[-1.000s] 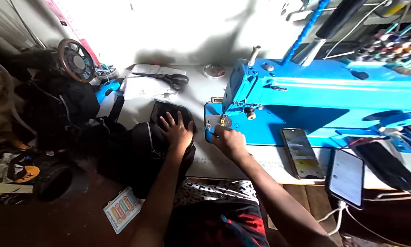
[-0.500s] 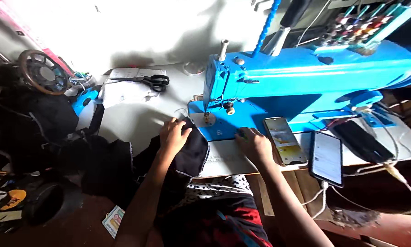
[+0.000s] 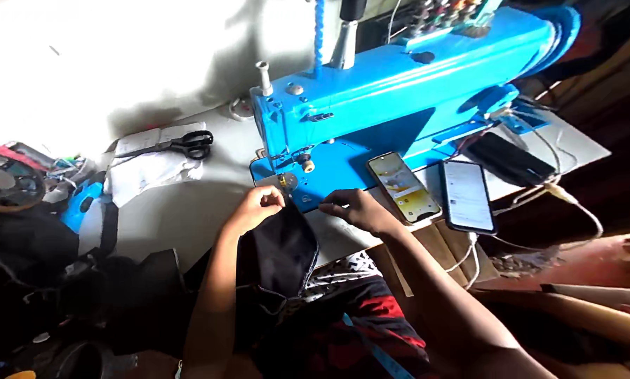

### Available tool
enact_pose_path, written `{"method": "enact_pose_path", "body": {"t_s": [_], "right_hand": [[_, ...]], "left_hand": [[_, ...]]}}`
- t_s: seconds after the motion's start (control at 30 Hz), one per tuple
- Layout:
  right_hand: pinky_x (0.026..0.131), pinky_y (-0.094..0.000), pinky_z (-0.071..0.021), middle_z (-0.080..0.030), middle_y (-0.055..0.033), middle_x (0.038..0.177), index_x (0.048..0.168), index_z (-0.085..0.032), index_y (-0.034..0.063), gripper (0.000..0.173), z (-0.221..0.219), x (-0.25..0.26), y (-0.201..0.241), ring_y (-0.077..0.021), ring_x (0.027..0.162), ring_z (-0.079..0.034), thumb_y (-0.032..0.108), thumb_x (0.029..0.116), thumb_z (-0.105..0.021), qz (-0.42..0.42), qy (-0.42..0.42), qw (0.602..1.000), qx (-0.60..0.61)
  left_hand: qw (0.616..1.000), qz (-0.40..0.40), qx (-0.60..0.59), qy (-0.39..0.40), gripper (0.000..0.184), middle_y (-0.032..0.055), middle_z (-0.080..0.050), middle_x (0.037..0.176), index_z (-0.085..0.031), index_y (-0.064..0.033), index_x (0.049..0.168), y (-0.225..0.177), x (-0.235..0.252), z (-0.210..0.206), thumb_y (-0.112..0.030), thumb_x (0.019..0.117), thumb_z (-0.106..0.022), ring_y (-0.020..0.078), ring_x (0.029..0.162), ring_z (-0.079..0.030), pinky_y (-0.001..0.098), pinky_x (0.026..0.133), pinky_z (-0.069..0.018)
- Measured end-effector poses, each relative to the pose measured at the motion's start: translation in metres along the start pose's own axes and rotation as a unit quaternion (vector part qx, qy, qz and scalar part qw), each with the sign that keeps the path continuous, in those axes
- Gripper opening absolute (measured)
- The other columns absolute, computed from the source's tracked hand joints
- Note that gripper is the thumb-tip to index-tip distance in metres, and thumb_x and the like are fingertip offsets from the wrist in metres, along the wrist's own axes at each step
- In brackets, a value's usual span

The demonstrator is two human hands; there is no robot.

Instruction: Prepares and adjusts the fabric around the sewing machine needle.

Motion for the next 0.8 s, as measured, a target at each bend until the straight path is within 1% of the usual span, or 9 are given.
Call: {"method": "enact_pose_path", "body": {"t_s": [0.07, 0.13, 0.23, 0.3, 0.4, 0.5, 0.63, 0.73, 0.8], "right_hand": [[0.058, -0.0236, -0.0405, -0.060, 0.0021, 0.073, 0.097, -0.071, 0.0055, 0.018, 0.000, 0.005, -0.001, -0.0029, 0.060, -0.047, 0.023, 0.0999, -0.067, -0.017, 0.021, 1.000, 0.007], [0.056, -0.0221, -0.0381, -0.058, 0.0029, 0.071, 0.095, -0.071, 0.0054, 0.018, -0.003, 0.012, 0.000, -0.0023, 0.058, -0.045, 0.022, 0.1001, -0.067, -0.025, 0.041, 0.999, 0.013], [0.055, -0.0228, -0.0386, -0.059, 0.0018, 0.070, 0.096, -0.071, 0.0051, 0.019, -0.008, 0.025, 0.005, -0.0032, 0.057, -0.045, 0.024, 0.0992, -0.069, -0.023, 0.050, 0.998, 0.009], [0.054, -0.0242, -0.0388, -0.059, 0.0000, 0.070, 0.096, -0.071, 0.0044, 0.021, -0.010, 0.033, 0.011, -0.0051, 0.056, -0.045, 0.026, 0.0991, -0.069, -0.026, 0.052, 0.998, -0.001], [0.051, -0.0249, -0.0375, -0.058, -0.0015, 0.068, 0.093, -0.070, 0.0044, 0.021, -0.012, 0.042, 0.020, -0.0069, 0.054, -0.044, 0.025, 0.0991, -0.069, -0.031, 0.056, 0.998, -0.001], [0.046, -0.0231, -0.0314, -0.053, -0.0001, 0.062, 0.086, -0.069, 0.0055, 0.022, -0.014, 0.051, 0.024, -0.0058, 0.048, -0.038, 0.025, 0.0981, -0.070, -0.031, 0.074, 0.997, -0.004], [0.053, -0.0248, -0.0349, -0.052, 0.0013, 0.065, 0.087, -0.068, 0.0034, 0.022, -0.014, 0.065, 0.036, -0.0056, 0.053, -0.041, 0.023, 0.0976, -0.071, -0.056, 0.127, 0.989, -0.040], [0.053, -0.0243, -0.0357, -0.052, 0.0024, 0.063, 0.084, -0.068, 0.0033, 0.022, -0.016, 0.067, 0.039, -0.0043, 0.053, -0.042, 0.021, 0.0968, -0.071, -0.038, 0.132, 0.990, -0.043], [0.053, -0.0241, -0.0358, -0.052, 0.0023, 0.063, 0.084, -0.068, 0.0029, 0.023, -0.015, 0.067, 0.039, -0.0042, 0.053, -0.042, 0.021, 0.0965, -0.072, -0.034, 0.129, 0.990, -0.040]], "left_hand": [[0.999, -0.040, 0.002, 0.021, 0.018, 0.0101, -0.071, 0.109, -0.072, 0.0037, 0.099, 0.003, 0.000, -0.005, 0.006, 0.0884, -0.058, 0.0133, 0.104, -0.066, 0.0327, 0.092, -0.0543], [0.998, -0.052, 0.006, 0.022, 0.025, 0.0116, -0.071, 0.116, -0.073, 0.0038, 0.108, 0.003, 0.000, -0.007, 0.006, 0.0896, -0.056, 0.0158, 0.113, -0.065, 0.0356, 0.099, -0.0522], [1.000, -0.027, 0.009, 0.013, 0.040, 0.0144, -0.067, 0.133, -0.066, 0.0032, 0.129, 0.002, -0.001, -0.009, 0.005, 0.0908, -0.056, 0.0189, 0.117, -0.065, 0.0384, 0.099, -0.0520], [1.000, -0.008, 0.013, 0.007, 0.047, 0.0141, -0.064, 0.138, -0.060, 0.0005, 0.138, 0.001, -0.002, -0.010, 0.004, 0.0917, -0.058, 0.0182, 0.110, -0.067, 0.0373, 0.093, -0.0545], [0.999, 0.009, 0.038, -0.003, 0.051, 0.0137, -0.064, 0.138, -0.058, -0.0027, 0.143, -0.003, -0.004, -0.012, 0.002, 0.0921, -0.061, 0.0178, 0.099, -0.068, 0.0358, 0.083, -0.0555], [0.998, -0.002, 0.069, 0.000, 0.054, 0.0100, -0.064, 0.138, -0.057, -0.0055, 0.144, -0.008, -0.005, -0.015, 0.002, 0.0906, -0.063, 0.0127, 0.091, -0.064, 0.0306, 0.076, -0.0518], [0.995, -0.003, 0.096, 0.015, 0.051, 0.0120, -0.068, 0.128, -0.058, -0.0039, 0.142, -0.012, -0.006, -0.015, 0.000, 0.0915, -0.063, 0.0113, 0.084, -0.062, 0.0298, 0.074, -0.0509], [0.994, -0.016, 0.106, 0.012, 0.046, 0.0152, -0.069, 0.109, -0.061, 0.0023, 0.136, -0.015, -0.007, -0.017, 0.000, 0.0899, -0.064, 0.0129, 0.078, -0.061, 0.0301, 0.072, -0.0513], [0.994, -0.013, 0.106, 0.011, 0.046, 0.0161, -0.069, 0.112, -0.060, 0.0031, 0.136, -0.016, -0.008, -0.017, 0.000, 0.0901, -0.064, 0.0128, 0.080, -0.061, 0.0296, 0.073, -0.0513]]}}
Point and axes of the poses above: each hand's wrist, its own x-axis towards the middle knuckle, its own z-axis out of the back of the hand, y = z × x, the point moved 3 cm from there along x, towards the middle knuckle
